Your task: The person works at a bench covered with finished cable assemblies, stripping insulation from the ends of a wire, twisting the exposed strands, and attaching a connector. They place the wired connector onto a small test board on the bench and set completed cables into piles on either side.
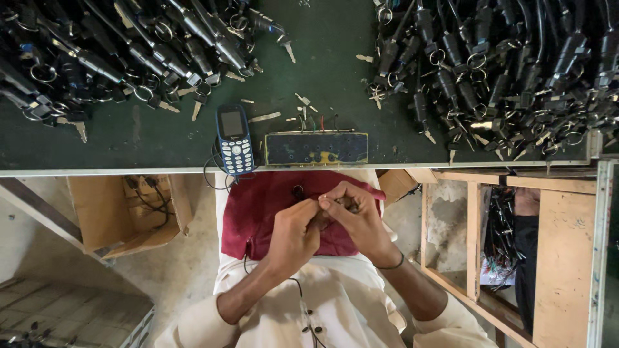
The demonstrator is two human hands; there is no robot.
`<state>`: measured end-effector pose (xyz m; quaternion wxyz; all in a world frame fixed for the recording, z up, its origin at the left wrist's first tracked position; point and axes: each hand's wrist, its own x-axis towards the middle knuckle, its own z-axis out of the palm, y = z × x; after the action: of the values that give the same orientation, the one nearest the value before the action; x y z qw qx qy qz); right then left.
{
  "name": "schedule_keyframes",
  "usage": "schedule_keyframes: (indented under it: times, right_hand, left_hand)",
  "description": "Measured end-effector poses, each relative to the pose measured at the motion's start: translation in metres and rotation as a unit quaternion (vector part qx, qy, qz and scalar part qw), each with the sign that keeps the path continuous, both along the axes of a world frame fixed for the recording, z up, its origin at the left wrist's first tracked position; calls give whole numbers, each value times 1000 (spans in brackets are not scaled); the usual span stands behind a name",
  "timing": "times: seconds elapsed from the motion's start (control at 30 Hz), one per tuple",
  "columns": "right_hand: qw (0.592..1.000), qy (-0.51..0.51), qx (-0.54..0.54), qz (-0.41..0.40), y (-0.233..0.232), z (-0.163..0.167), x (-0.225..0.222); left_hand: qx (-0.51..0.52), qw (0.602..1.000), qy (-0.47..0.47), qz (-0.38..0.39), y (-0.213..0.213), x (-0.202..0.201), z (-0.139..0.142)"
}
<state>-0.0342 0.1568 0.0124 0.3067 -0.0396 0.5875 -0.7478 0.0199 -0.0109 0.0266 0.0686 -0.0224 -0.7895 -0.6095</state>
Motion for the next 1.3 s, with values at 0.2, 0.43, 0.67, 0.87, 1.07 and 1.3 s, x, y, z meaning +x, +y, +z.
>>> schedule_keyframes:
  times: [0.2,0.43,0.67,0.87,1.07,1.3]
  right_hand:
    - [998,-39,-11,-45,5,7,1]
    - [991,-77,-40,-98,-4,-2,8]
    - [991,-116,-16,-66,2,0,2]
    - [995,-91,28,-39,26,5,-15]
    - [988,-103,91,-64,35,-10,-18]
    - [982,-62,176,-28,37,-21,-23]
  left_hand:
    - [122,981,-141,50,4,-3,4]
    - [97,987,-124,40,5,-6,5]
    - [120,980,-143,70,11,-7,-14]
    - [124,964,-188,145,24,-30,-42]
    - [156,955,-200,155,33,-33,-54]
    - [98,975,-113,163,28,-35,-55]
